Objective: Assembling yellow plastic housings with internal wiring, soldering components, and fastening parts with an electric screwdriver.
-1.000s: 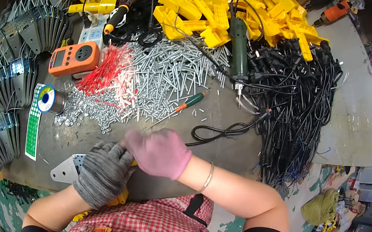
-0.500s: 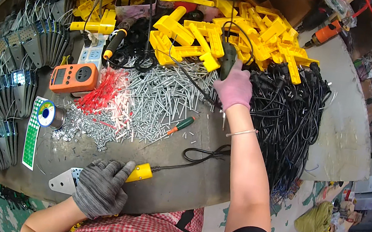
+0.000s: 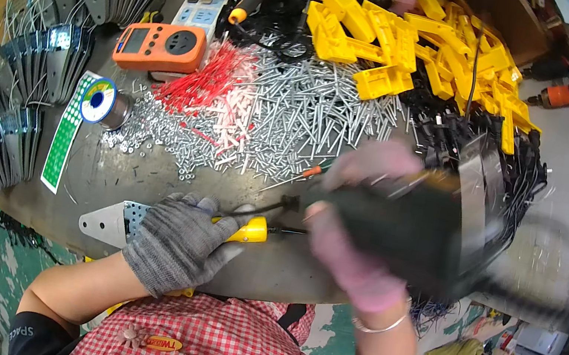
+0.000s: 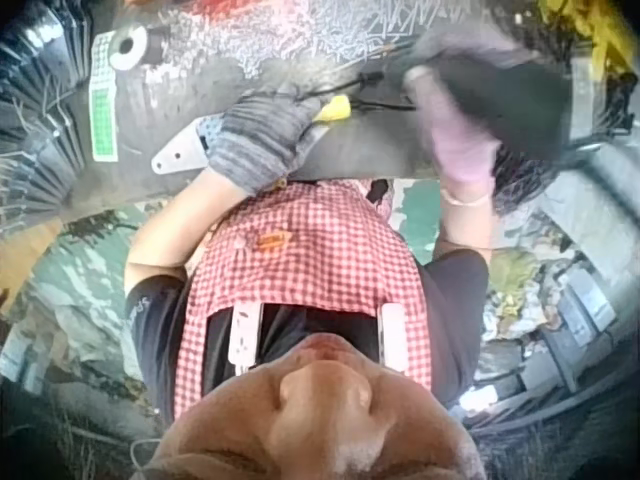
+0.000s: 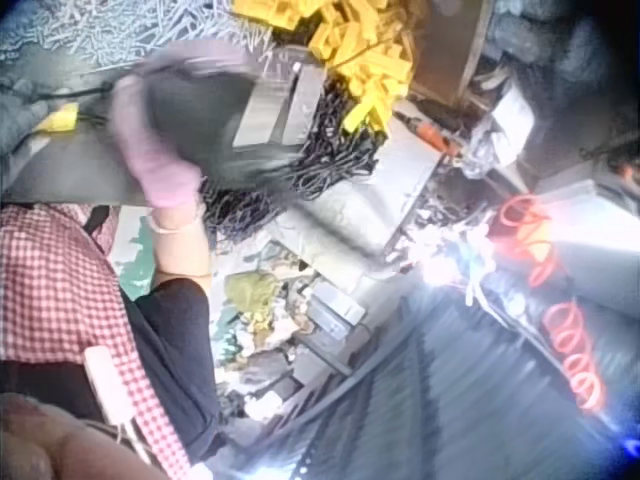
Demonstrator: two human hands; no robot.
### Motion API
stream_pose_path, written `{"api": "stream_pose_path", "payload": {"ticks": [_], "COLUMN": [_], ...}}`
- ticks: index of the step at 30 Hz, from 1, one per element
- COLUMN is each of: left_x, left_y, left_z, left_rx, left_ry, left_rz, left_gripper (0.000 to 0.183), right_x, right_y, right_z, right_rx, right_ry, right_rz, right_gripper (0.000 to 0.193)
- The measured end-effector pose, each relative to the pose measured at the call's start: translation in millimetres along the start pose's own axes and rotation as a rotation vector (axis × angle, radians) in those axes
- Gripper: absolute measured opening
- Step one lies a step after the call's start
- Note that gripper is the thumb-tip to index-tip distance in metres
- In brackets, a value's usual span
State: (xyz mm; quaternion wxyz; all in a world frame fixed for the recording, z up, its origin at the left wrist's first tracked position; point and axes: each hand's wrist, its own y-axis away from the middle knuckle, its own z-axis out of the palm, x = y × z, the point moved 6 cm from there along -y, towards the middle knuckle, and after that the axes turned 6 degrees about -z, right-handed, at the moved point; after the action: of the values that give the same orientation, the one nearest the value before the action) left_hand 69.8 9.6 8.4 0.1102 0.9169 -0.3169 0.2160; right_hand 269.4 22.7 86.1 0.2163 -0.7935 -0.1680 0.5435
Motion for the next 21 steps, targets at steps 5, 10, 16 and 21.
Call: {"api": "stream_pose_path", "payload": {"ticks": [5, 10, 16, 21], "left_x": [-2.8, -5.1, -7.4, -6.6], "left_y": [-5.5, -2.2, -8.1, -8.7], "left_z": [10.0, 11.9, 15.6, 19.5], "left_rx": [0.014, -0.005, -0.118, -0.218], "left_ry": [-0.024, 0.034, 0.095, 0.097], "left_rz": [-0.036, -0.091, -0.076, -0.084], "left_gripper": [0.037, 0.035, 0.040, 0.040], "right_x": [-4.2, -34.3, -35.0, -24.5], "right_y": [16.5, 16.4, 19.1, 10.6], "right_z": [33.9, 37.4, 58.8, 62.4], "right_rx": [-0.271, -0.113, -0.173, -0.196], "right_ry": [-0.032, -0.413, -0.651, -0.593], "right_rz": [0.074, 0.056, 0.108, 0.044], "right_gripper": [0.045, 0.052, 0.045, 0.041]}}
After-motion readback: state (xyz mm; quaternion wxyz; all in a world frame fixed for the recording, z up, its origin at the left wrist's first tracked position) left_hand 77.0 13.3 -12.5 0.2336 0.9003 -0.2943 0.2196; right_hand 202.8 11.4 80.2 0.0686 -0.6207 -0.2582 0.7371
